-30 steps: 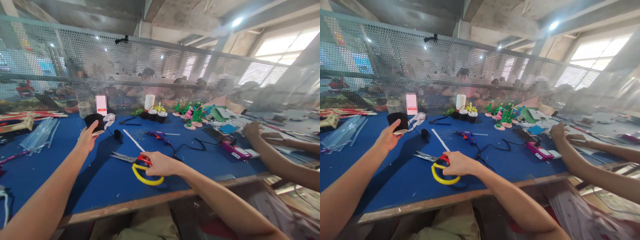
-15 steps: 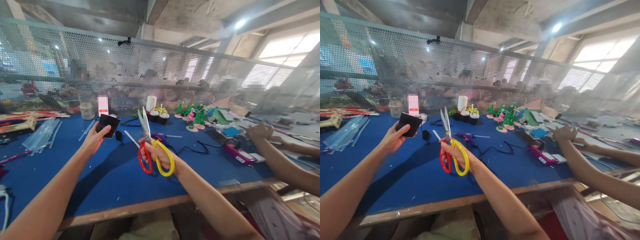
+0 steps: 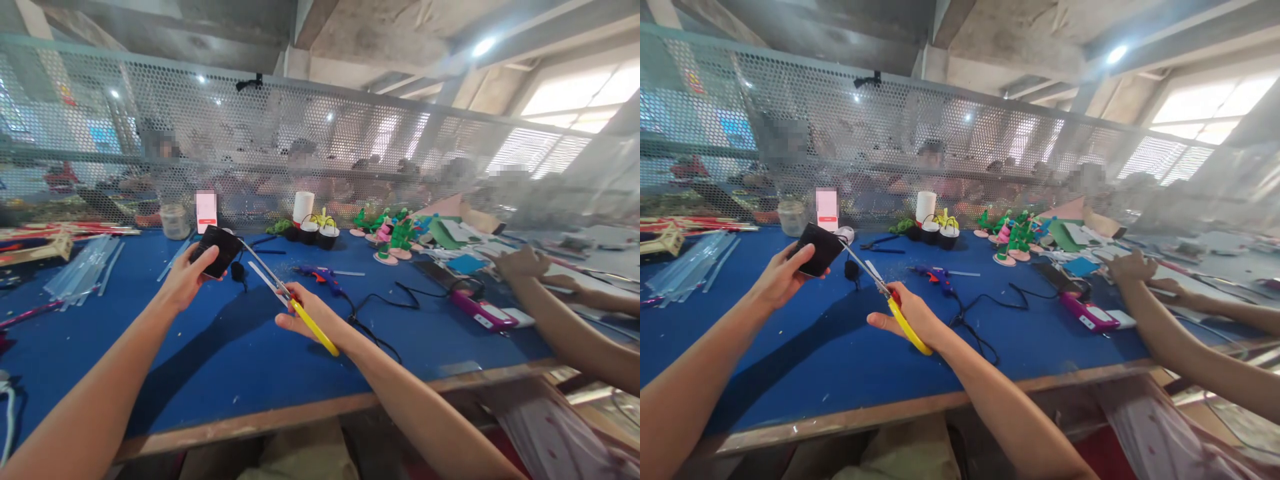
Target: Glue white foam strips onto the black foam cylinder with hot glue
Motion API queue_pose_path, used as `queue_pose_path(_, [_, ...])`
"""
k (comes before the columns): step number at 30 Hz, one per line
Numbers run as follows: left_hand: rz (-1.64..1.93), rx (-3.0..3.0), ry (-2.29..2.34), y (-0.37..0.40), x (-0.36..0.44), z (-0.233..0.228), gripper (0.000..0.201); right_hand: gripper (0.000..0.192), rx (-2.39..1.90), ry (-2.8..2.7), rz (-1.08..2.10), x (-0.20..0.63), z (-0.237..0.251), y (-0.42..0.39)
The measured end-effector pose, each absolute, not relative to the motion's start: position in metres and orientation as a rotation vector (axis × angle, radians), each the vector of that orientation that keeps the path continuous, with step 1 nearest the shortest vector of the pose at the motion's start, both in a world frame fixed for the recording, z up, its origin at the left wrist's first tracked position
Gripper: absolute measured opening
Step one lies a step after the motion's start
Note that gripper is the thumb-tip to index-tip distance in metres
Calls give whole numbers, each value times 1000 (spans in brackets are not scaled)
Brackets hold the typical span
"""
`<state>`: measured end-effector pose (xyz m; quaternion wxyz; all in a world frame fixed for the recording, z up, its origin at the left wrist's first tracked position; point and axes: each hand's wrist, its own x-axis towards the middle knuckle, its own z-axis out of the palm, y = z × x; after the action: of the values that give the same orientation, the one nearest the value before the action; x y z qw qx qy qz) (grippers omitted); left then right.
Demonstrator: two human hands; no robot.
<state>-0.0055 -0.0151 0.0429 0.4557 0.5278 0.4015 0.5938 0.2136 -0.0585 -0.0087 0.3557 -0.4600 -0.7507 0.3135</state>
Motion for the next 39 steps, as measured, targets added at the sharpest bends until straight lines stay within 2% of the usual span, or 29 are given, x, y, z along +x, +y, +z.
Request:
queue_pose_path(9, [1221,1319,1010,-17,-10,42,35,52,-1266,-1989,440,213,-9,-62])
queue_pose_path(19, [1032,1262,989,-23,3,36,34,45,-1361,-1896,65,209,-17,-59])
queue_pose_path(39, [937,1286,1084,-30,13,36,33,42,-1419,-1843,-85,210,-16,-58])
